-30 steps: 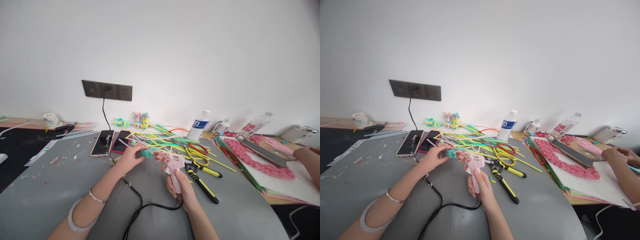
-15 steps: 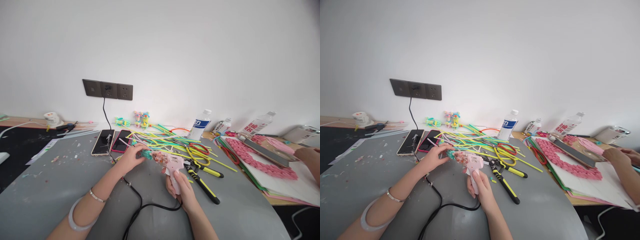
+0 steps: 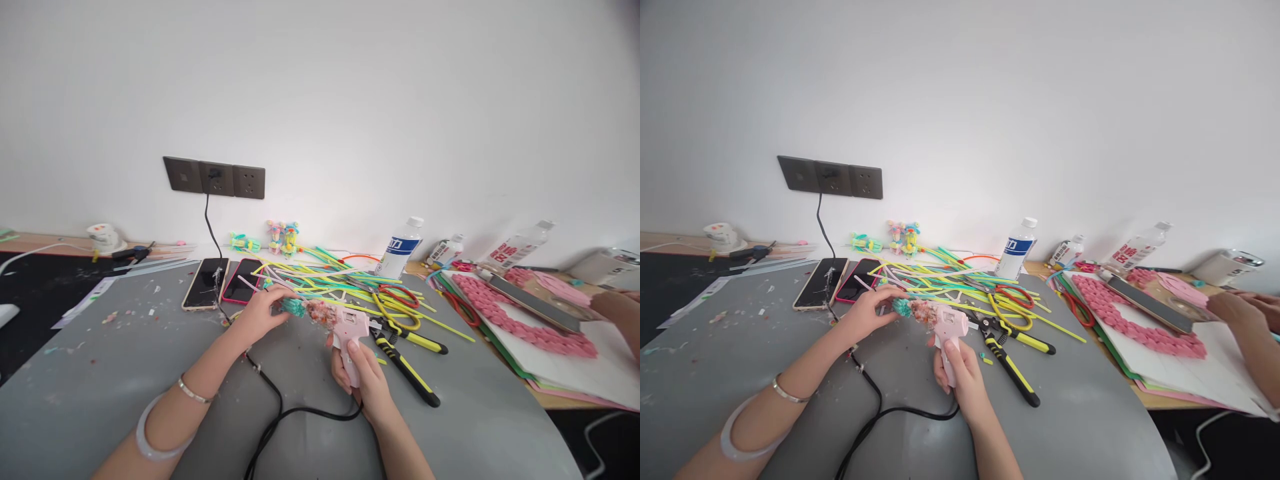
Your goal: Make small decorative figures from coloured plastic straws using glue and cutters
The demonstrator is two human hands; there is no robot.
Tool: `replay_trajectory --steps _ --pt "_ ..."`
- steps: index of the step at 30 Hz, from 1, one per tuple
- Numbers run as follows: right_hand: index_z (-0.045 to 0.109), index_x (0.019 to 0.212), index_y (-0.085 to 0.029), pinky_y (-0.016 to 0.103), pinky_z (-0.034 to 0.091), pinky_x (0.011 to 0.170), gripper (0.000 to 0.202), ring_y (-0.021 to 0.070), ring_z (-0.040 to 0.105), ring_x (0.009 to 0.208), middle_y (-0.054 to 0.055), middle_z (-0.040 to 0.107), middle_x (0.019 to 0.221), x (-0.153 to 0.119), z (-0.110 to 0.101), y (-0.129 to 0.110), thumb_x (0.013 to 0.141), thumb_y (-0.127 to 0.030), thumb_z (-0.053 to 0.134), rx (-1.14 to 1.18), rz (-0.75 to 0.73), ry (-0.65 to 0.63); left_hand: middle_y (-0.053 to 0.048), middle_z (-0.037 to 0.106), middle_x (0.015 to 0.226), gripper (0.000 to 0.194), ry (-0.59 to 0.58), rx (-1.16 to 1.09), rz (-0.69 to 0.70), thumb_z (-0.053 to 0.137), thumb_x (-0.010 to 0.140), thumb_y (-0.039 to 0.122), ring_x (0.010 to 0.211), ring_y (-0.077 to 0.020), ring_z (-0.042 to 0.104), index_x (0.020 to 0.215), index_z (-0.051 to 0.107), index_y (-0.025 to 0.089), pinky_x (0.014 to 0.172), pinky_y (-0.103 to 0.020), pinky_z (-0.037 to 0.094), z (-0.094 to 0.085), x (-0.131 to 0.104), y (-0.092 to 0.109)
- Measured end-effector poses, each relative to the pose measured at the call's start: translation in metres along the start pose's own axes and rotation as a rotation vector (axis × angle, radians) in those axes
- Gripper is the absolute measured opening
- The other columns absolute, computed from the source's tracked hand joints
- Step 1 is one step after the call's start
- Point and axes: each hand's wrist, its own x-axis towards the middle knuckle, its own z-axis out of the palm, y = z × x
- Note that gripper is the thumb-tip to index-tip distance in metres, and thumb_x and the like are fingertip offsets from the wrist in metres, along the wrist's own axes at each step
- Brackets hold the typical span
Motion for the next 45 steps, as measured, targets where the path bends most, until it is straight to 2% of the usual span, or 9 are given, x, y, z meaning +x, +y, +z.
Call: replay_trajectory --steps 13,19,26,34,45 --pt "0.06 0.093 -0.015 0.024 0.021 0.041 0.047 0.0071 0.026 0.036 -0.008 0.041 0.044 0.0 0.003 -0.001 0.093 -0.06 0.049 -0.026 -0.01 0.001 -0.008 0.068 0.116 0.03 0.013 0.014 0.025 0.06 0.081 0.013 0.096 -0.0201 0.066 0.108 0.069 0.022 0.075 -0.028 0.052 0.001 0.0 -0.006" --pt "0.06 0.09 -0.015 0.023 0.021 0.041 0.047 0.0065 0.026 0.036 -0.008 0.04 0.044 0.0 0.005 -0.001 0.092 -0.061 0.049 -0.014 -0.015 0.021 -0.008 0.069 0.115 0.031 0.063 0.027 0.049 0.061 0.079 0.012 0.102 -0.0216 0.066 0.108 0.068 0.021 0.083 -0.03 0.053 0.0 0.001 -0.008" --pt "0.057 0.09 -0.015 0.023 0.022 0.041 0.045 0.006 0.026 0.037 -0.009 0.04 0.045 -0.001 0.005 0.0 0.093 -0.06 0.049 -0.017 -0.036 0.029 -0.008 0.069 0.115 0.033 0.062 0.029 0.08 0.06 0.079 0.01 0.104 -0.0216 0.066 0.109 0.068 0.021 0.088 -0.032 0.053 0.001 0.001 -0.008" --pt "0.057 0.09 -0.015 0.023 0.021 0.041 0.045 0.0058 0.026 0.037 -0.009 0.04 0.046 -0.002 0.006 -0.001 0.093 -0.06 0.049 -0.015 -0.04 0.016 -0.008 0.069 0.113 0.03 0.091 -0.017 0.086 0.06 0.079 0.011 0.099 -0.0207 0.067 0.107 0.067 0.02 0.078 -0.029 0.055 0.002 0.001 -0.011" --pt "0.057 0.089 -0.015 0.023 0.024 0.042 0.048 0.0065 0.028 0.038 -0.008 0.04 0.045 -0.003 0.005 -0.002 0.092 -0.062 0.049 -0.12 -0.027 -0.02 -0.008 0.068 0.112 0.028 0.077 0.032 0.117 0.061 0.081 0.011 0.099 -0.0202 0.066 0.107 0.067 0.021 0.08 -0.029 0.054 0.002 0.001 -0.011"
